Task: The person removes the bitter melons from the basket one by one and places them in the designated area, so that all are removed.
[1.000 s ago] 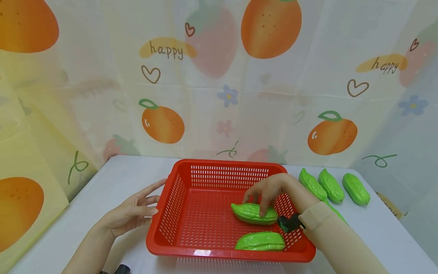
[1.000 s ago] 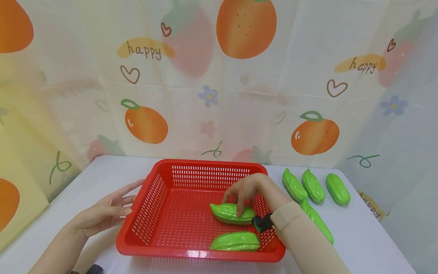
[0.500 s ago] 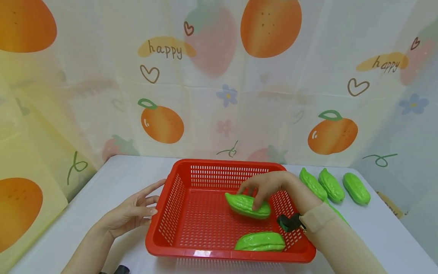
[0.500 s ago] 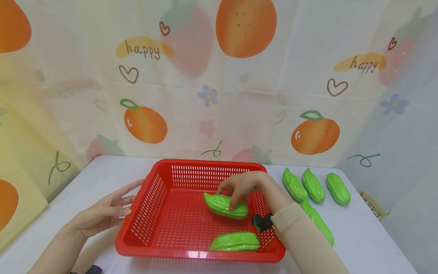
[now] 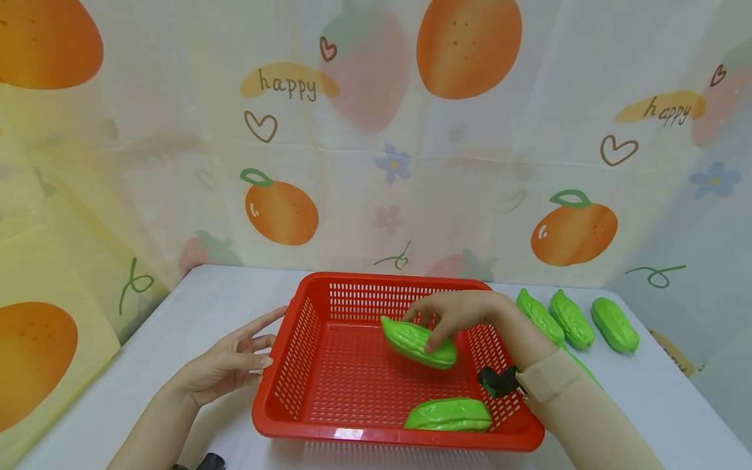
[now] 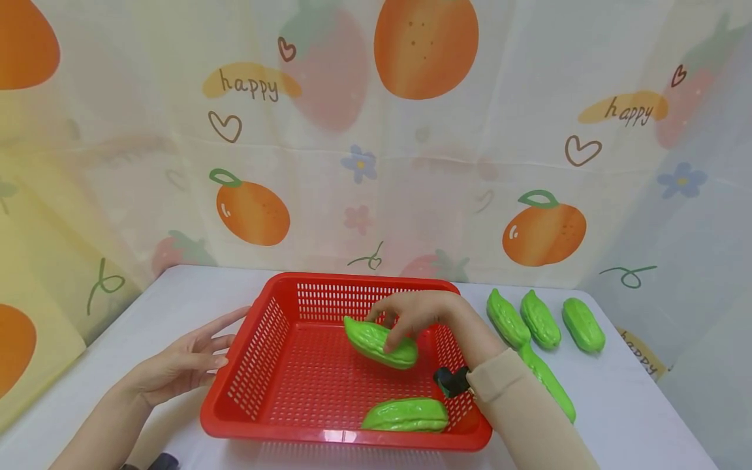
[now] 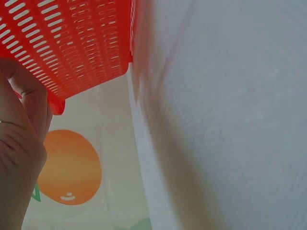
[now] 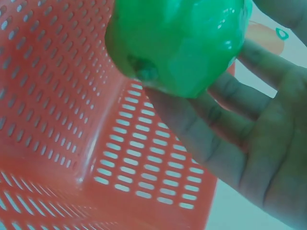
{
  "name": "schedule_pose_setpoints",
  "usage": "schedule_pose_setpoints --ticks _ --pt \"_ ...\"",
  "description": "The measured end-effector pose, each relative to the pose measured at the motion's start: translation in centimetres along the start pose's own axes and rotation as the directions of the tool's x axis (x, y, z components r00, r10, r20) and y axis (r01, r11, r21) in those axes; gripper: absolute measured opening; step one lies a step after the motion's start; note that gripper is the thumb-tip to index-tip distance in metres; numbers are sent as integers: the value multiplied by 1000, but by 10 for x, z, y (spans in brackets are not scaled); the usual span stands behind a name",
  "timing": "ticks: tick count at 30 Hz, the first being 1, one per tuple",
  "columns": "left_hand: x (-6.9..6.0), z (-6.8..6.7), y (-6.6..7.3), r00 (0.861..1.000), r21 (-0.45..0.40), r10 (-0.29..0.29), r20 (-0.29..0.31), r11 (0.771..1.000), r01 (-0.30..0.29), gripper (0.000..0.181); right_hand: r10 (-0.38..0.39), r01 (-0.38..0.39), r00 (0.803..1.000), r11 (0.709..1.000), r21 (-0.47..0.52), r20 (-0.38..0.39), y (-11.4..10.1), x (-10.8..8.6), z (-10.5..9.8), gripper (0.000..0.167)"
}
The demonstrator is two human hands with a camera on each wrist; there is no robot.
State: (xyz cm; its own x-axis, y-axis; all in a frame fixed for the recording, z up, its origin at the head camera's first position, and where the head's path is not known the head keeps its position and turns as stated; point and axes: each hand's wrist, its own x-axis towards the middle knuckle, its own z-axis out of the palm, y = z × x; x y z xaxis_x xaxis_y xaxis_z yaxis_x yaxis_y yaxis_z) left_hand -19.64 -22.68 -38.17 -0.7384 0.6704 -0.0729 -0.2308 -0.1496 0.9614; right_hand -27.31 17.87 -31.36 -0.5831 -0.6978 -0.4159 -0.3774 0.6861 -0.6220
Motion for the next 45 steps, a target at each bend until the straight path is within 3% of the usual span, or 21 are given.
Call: schedule_pose_setpoints --ticks 13,21,32,41,45 --pt "-2 0 -3 1000 -2 10 -17 1000 -10 73 -76 79 995 996 45 -67 -7 -4 -5 53" --pt "-3 -1 -4 999 0 29 -15 1000 -29 72 -64 79 987 992 98 -149 -11 -19 -12 53" --pt "-2 1 -3 1000 10 13 -29 1000 -13 72 -93 124 957 987 99 -274 -9 -54 -22 51" --pt "-1 1 -3 1000 7 11 -24 1000 -11 73 -133 160 916 986 40 -380 -3 -81 -29 50" --pt "-1 1 -3 1000 8 13 -24 1000 -12 73 -122 148 907 988 33 -402 2 -89 -31 51"
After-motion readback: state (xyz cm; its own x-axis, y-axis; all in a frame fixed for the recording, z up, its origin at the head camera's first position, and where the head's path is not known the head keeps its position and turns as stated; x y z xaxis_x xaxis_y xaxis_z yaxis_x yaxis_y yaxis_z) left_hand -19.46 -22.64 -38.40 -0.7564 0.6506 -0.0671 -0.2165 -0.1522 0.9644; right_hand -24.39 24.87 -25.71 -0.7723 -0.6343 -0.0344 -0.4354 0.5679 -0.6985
